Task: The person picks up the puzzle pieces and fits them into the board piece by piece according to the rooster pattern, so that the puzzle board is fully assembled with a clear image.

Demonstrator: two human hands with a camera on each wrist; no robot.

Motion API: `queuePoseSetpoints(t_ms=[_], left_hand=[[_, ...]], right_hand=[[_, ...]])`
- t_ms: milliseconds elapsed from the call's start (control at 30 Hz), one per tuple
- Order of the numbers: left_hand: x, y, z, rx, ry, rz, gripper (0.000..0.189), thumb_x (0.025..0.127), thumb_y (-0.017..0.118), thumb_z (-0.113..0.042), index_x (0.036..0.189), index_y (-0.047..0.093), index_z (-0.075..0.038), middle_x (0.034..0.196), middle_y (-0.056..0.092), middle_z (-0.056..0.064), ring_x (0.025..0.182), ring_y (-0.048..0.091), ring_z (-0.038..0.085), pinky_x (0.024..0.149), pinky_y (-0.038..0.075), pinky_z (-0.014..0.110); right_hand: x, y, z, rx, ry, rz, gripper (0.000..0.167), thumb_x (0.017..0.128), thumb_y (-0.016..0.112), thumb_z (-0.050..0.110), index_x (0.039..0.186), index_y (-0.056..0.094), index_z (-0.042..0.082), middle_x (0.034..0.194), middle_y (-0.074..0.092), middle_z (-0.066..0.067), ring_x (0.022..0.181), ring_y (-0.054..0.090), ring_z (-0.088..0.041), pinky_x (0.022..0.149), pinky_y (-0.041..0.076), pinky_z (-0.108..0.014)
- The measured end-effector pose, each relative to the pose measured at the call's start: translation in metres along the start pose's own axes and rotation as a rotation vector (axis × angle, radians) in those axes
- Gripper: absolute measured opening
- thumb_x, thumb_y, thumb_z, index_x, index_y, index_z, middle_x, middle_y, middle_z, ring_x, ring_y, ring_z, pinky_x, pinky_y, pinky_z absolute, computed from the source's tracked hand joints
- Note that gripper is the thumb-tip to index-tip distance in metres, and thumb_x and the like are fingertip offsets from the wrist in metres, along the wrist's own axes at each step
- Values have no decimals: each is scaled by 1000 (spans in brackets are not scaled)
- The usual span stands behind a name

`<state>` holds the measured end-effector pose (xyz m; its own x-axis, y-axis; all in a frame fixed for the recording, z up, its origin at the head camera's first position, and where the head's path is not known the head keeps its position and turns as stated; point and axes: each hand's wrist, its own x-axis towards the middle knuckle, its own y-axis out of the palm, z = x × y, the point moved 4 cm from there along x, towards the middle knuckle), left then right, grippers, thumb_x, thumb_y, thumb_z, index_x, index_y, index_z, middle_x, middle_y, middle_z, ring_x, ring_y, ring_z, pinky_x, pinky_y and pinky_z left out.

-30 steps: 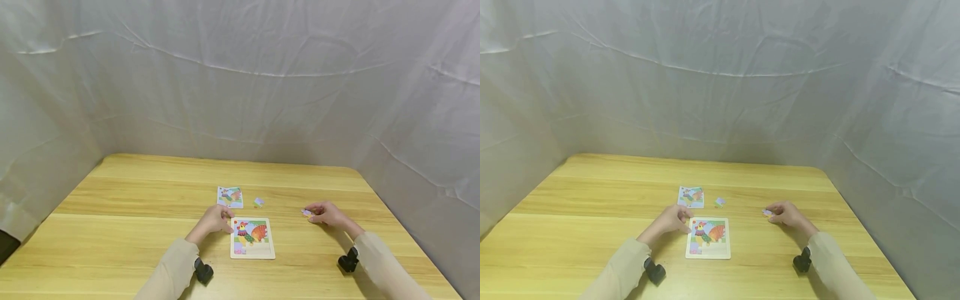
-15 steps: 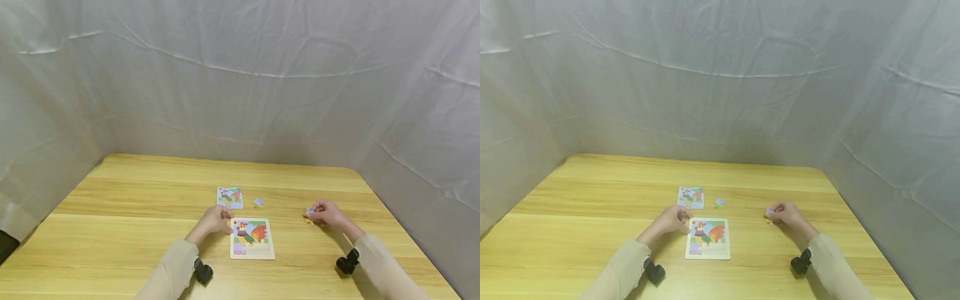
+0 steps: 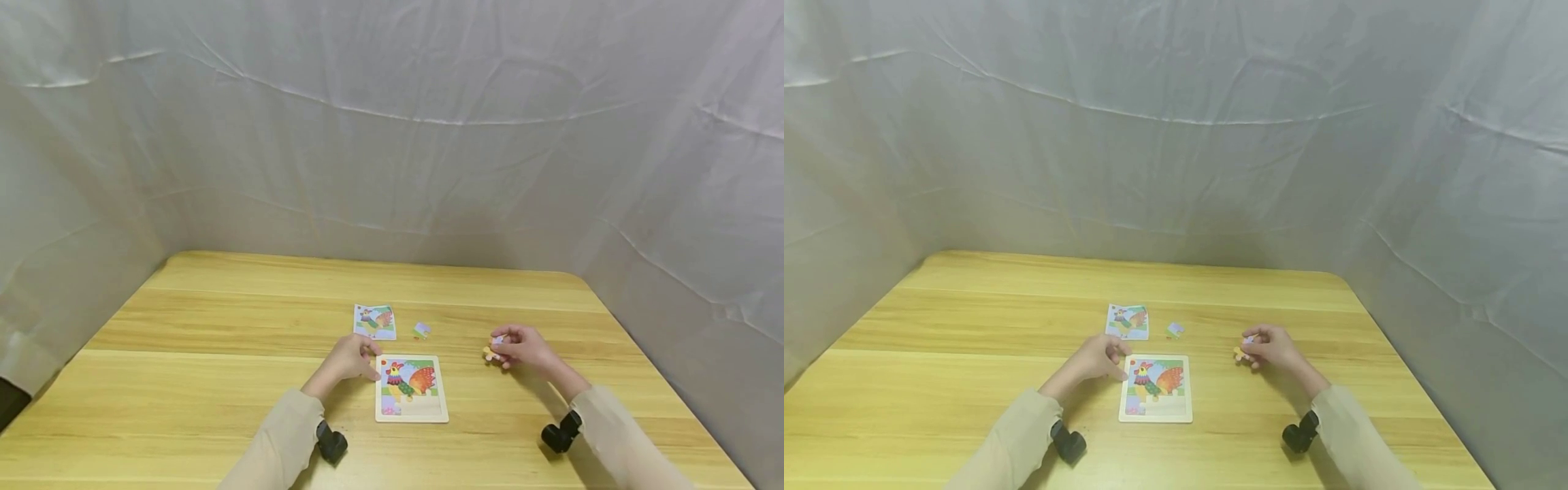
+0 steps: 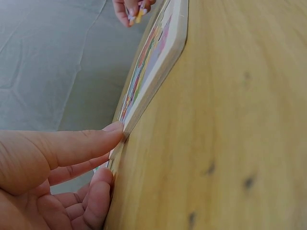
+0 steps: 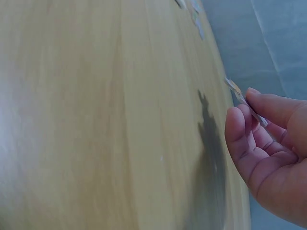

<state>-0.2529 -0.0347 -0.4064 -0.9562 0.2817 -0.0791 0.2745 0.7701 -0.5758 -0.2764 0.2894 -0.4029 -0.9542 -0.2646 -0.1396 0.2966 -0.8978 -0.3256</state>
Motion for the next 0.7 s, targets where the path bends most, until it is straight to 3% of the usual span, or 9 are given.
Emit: queuePoseSetpoints(t_ms=[300,467,533,700], left_hand=[[0,0,1,0,-3,-2,30,60,77,2,87,65,-2,65,48,3,58,43,14,52,36,25],[0,0,1,-2,-4,1,30,60,77,2,87,65,-2,65,48,3,58,43,14,51,37,24],[0,0,1,-3,-4,2,31,60,77,2,88,65,-2,65,48,3,58,43,14,51,37,24],[0,0,1,-10,-4,1,31,60,77,2,88,65,-1,65,48,3,57,42,14,50,37,24]], right_hand=[[-5,10,8,-32,-18,-39,21,80,64,3,90,52,-10,72,60,-6,60,55,-12,54,49,-24],[-11,18,15,23,-89,14,17,79,66,6,83,54,-7,72,59,-8,60,56,-14,54,50,-25],[-12,21,17,48,-100,31,18,79,65,5,84,53,-8,73,58,-8,60,56,-14,55,50,-25],[-11,28,20,46,-63,21,32,82,58,-1,104,43,-19,77,58,-9,63,58,-15,58,51,-27]])
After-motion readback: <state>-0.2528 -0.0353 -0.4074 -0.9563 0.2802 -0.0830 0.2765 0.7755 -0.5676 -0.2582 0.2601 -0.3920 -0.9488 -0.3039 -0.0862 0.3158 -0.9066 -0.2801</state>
